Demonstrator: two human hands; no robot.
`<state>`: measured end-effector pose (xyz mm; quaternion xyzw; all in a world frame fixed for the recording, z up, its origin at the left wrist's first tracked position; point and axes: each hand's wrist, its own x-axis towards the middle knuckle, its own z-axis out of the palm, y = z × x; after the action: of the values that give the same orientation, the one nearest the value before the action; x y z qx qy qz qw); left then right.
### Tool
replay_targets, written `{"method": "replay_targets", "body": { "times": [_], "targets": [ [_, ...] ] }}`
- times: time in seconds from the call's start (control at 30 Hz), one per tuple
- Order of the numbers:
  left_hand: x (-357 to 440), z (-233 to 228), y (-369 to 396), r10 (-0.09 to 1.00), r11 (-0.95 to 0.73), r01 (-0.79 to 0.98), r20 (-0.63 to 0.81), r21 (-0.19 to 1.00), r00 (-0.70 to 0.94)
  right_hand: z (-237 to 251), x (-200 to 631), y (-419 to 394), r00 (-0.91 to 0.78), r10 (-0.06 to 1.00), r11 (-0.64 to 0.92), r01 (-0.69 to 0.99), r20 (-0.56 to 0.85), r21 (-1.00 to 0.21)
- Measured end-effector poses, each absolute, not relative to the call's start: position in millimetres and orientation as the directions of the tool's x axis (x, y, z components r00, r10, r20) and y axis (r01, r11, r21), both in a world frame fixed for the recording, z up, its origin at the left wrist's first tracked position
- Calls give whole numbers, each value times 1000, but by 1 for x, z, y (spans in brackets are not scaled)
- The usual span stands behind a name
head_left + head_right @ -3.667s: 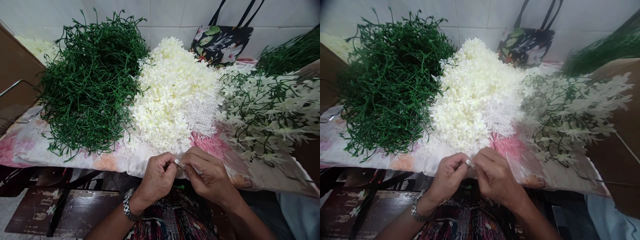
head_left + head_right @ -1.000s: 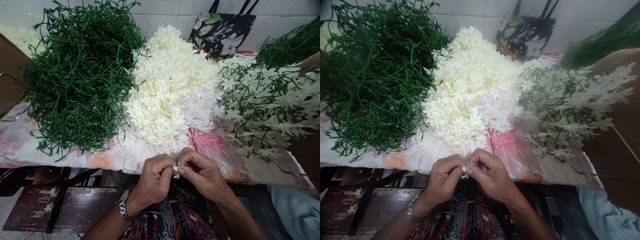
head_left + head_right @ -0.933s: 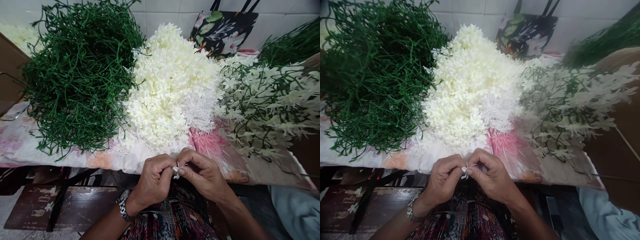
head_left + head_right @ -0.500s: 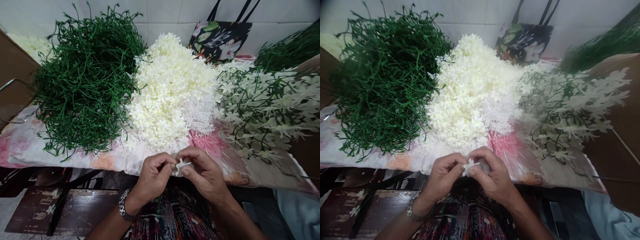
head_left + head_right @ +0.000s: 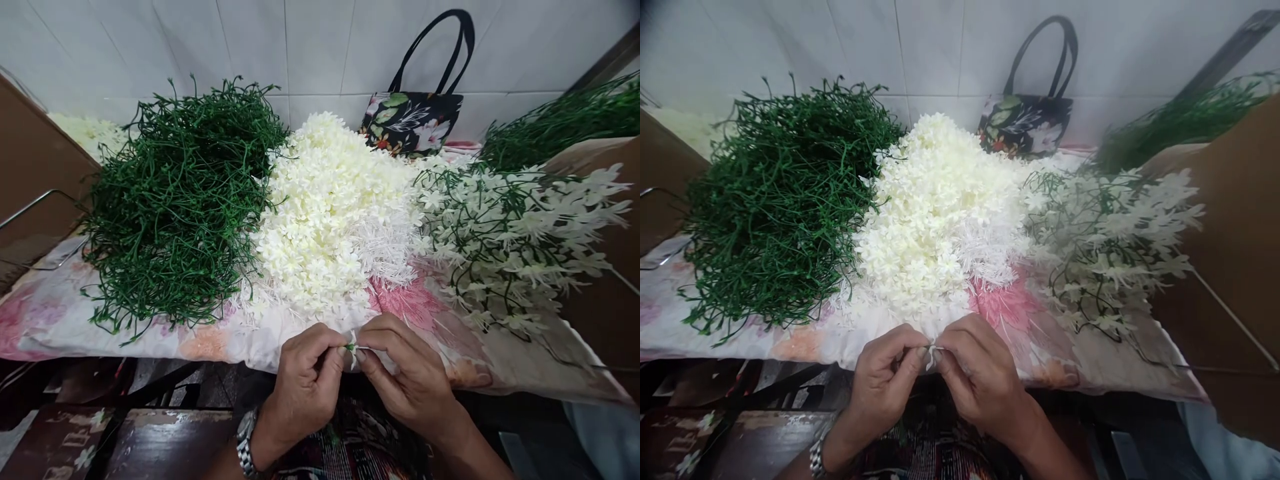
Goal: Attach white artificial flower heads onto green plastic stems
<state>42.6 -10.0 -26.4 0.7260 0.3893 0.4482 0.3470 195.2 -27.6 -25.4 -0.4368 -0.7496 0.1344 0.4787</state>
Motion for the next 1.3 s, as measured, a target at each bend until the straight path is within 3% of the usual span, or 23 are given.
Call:
{"method": "replay_targets", "body": {
  "times": [0.2, 0.37, 0.53, 0.77, 0.87, 0.93, 1.1, 1.17, 1.3],
  "targets": [
    [45, -31, -7, 880, -456, 289, 379, 842, 287, -34, 194, -23, -152, 753, 602, 550, 640, -578],
    [42, -33, -6, 862, -497, 278, 432, 822, 264, -31, 196, -23, -129, 821, 544, 470, 556, -695],
    [39, -30, -7, 776, -631, 368, 554, 683, 301, -27, 199, -25, -90, 896, 439, 331, 436, -835],
    [40, -29, -9, 681, -722, 456, 650, 520, 338, -29, 194, -27, -49, 920, 384, 315, 389, -868],
    [42, -30, -10, 711, -697, 444, 627, 564, 320, -30, 190, -25, -38, 905, 408, 358, 423, -840],
    [42, -31, -10, 766, -641, 397, 583, 657, 271, -29, 191, -25, -42, 890, 431, 402, 454, -808],
    [39, -34, -7, 941, -324, 232, 337, 917, -17, -25, 202, -34, 24, 872, 413, 503, 490, -760],
    [40, -34, -5, 946, -271, 227, 302, 936, -116, -25, 201, -41, -43, 885, 423, 489, 464, -763],
    [49, -34, -2, 906, -353, 231, 392, 907, -158, -29, 182, -48, -217, 854, 517, 450, 473, -728]
  ]
}}
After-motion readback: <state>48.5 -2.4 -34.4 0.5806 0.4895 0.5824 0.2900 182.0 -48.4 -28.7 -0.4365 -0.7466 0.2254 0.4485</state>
